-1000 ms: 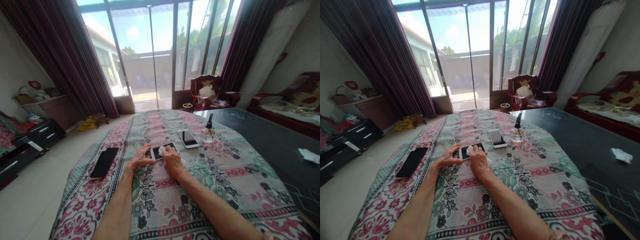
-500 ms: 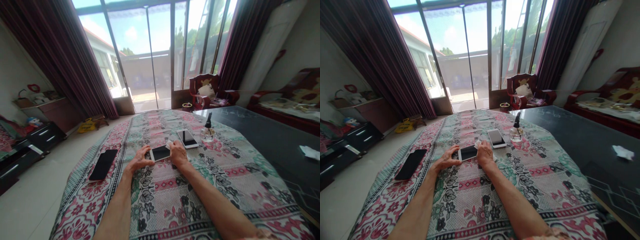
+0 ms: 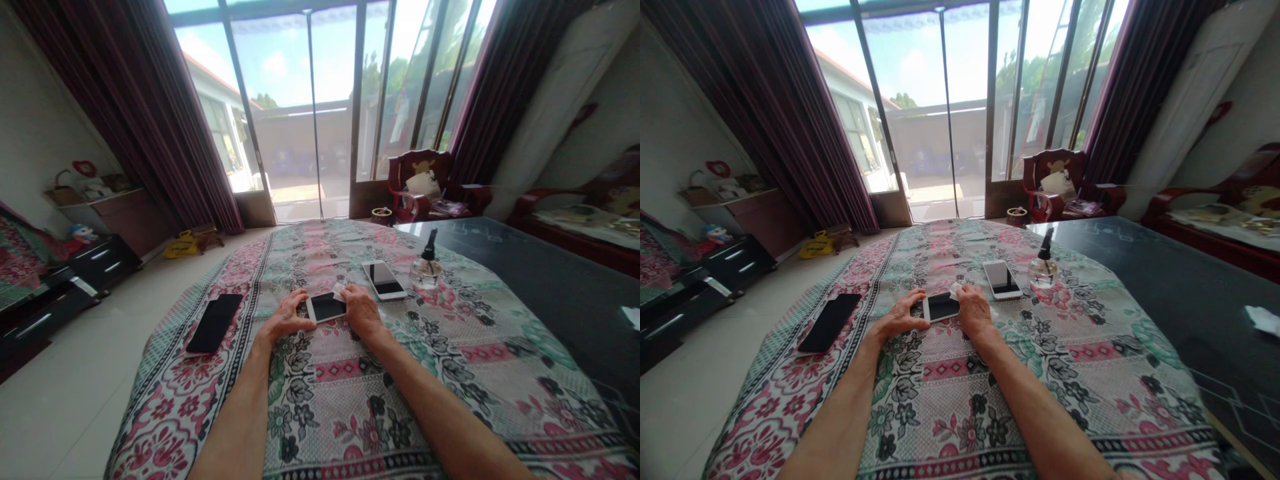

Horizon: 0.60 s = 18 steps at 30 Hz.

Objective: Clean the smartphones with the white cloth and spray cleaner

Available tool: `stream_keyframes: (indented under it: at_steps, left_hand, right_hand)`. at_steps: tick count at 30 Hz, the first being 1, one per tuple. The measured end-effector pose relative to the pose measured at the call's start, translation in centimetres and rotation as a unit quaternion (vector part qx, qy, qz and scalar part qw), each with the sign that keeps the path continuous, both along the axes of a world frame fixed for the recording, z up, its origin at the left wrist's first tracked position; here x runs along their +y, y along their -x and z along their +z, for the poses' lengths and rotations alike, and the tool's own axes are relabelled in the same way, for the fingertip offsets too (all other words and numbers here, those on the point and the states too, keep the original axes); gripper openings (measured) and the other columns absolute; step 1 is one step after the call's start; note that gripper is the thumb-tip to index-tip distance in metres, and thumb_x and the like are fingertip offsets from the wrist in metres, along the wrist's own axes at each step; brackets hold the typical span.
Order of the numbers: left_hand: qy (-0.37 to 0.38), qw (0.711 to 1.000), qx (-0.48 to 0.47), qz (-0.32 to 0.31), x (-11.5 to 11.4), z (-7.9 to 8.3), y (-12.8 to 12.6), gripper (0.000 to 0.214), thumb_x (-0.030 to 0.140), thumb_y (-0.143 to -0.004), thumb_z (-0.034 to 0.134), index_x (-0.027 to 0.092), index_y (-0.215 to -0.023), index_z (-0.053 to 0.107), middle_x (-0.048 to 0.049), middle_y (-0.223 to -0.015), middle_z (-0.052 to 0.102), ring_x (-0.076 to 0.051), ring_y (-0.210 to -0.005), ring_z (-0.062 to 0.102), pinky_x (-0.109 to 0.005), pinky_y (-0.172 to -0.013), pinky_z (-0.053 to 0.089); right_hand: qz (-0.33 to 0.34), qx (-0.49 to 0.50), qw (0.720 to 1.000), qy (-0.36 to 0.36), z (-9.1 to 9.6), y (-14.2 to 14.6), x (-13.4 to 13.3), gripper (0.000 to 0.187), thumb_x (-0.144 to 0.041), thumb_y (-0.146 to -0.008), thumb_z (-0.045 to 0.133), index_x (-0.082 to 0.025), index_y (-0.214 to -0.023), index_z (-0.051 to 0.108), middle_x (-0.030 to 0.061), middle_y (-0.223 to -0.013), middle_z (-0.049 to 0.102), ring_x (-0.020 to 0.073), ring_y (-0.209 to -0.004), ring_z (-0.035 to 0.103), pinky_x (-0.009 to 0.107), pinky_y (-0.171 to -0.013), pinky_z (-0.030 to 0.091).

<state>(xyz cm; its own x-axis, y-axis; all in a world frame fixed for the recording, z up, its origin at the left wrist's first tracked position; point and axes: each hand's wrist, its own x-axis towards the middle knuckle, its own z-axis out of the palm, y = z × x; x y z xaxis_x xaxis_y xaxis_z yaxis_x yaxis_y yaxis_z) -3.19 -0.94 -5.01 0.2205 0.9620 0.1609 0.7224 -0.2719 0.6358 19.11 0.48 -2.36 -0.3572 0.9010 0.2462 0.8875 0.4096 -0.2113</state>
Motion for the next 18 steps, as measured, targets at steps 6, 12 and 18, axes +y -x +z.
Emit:
stream_keyframes:
  at_steps: [6,12,18]
  left_hand:
    - [-0.007,1.000,-0.015,0.005,0.2,-0.5,0.0,0.068,0.033,-0.054,0.082,0.020,-0.117,0.061,-0.0098,-0.140,0.047,-0.032,-0.131,0.040,-0.042,-0.112,0.028]
    - [0.005,1.000,-0.002,-0.001,0.1,-0.4,0.1,0.067,0.034,-0.056,0.081,0.018,-0.118,0.061,-0.0108,-0.141,0.044,-0.032,-0.133,0.037,-0.040,-0.113,0.027]
    - [0.009,1.000,-0.016,0.009,0.1,-0.4,0.1,0.068,0.034,-0.055,0.082,0.020,-0.118,0.060,-0.0100,-0.142,0.044,-0.033,-0.131,0.039,-0.042,-0.112,0.027]
  right_hand:
    - [0.121,-0.005,0.993,-0.011,-0.4,2.9,-2.1,0.030,-0.016,-0.089,0.047,-0.022,-0.115,0.062,0.0065,-0.116,0.061,0.0205,-0.102,0.048,0.027,-0.088,0.036]
    - [0.027,-0.007,1.000,-0.011,-0.6,1.4,-0.1,0.027,-0.020,-0.091,0.043,-0.023,-0.108,0.064,0.0072,-0.115,0.061,0.0221,-0.100,0.049,0.031,-0.084,0.034]
    - [-0.103,-0.024,0.994,-0.007,-0.1,-0.9,1.3,0.034,-0.013,-0.093,0.034,-0.018,-0.107,0.064,0.0119,-0.116,0.060,0.0241,-0.101,0.049,0.032,-0.081,0.034]
